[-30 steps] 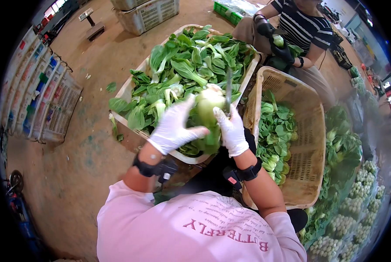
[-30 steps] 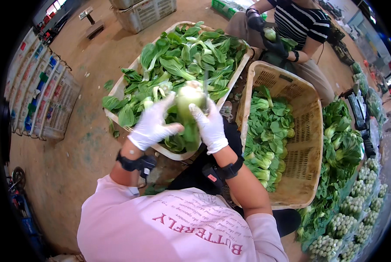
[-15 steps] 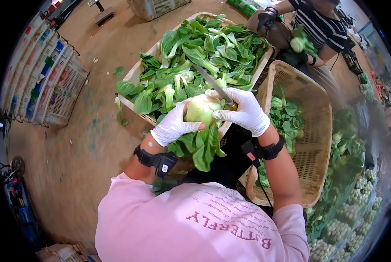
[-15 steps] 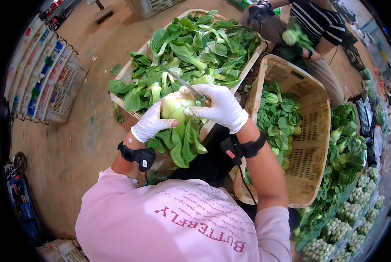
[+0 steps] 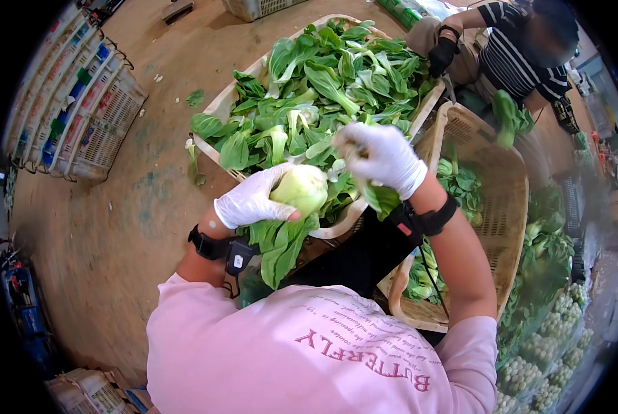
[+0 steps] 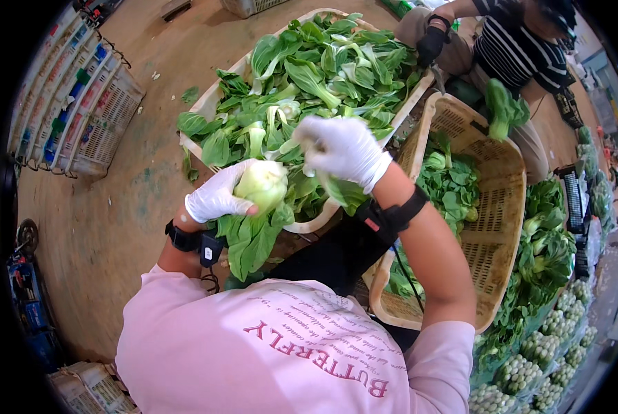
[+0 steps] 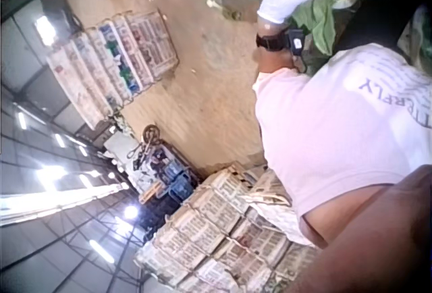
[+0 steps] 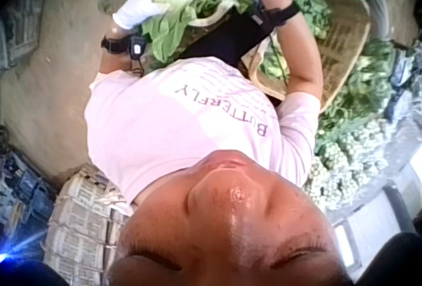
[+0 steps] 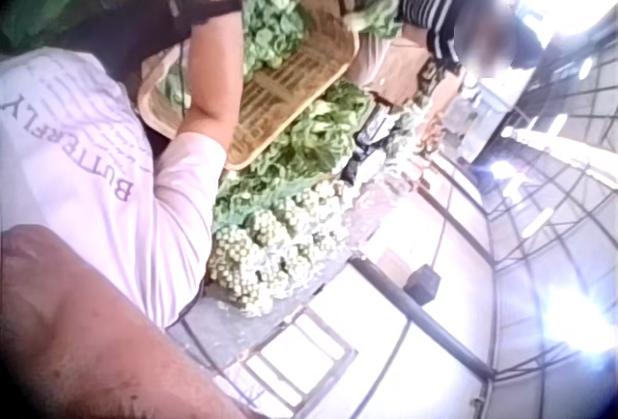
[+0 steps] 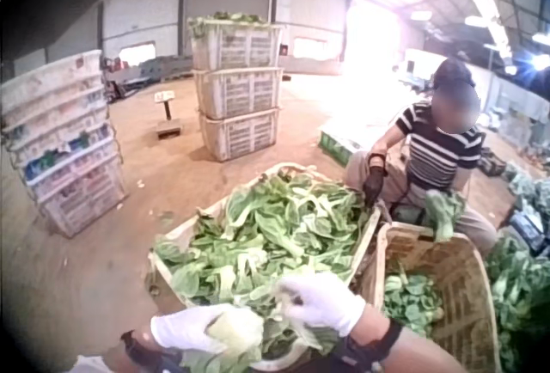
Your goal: The person trims the ends of bok choy heads with a knife and places the trimmed vegetables into a plastic crate.
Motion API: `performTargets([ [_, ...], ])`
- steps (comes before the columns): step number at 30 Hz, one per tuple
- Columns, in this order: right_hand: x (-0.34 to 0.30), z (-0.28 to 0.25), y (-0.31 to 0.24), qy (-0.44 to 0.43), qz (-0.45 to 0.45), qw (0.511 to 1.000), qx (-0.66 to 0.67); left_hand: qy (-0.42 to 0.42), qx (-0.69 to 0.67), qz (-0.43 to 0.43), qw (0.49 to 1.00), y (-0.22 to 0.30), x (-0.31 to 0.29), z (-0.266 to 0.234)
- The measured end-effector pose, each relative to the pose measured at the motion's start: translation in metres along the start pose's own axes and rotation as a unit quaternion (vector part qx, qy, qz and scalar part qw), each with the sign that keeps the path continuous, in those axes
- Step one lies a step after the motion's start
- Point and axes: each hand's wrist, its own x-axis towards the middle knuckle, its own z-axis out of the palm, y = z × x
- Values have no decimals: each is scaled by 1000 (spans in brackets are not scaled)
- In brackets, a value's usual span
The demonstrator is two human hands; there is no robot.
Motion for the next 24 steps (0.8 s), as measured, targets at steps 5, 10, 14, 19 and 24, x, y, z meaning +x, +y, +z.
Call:
performTargets([
  [5, 29, -21, 17, 289, 44, 932, -213, 62, -179, 63, 980, -10, -2, 6],
  [10, -12, 1, -40, 166, -11, 976, -144, 56, -211, 118, 969, -27, 14, 5],
  [14, -28, 14, -47, 67, -35, 952, -297, 145, -81, 91, 982, -15, 18, 24],
  [19, -33, 8, -48, 48, -48, 945, -321, 179, -12, 101, 979, -10, 21, 35],
  [24, -37, 10, -41, 61, -62, 945, -315, 189, 5, 105, 976, -7, 20, 38],
])
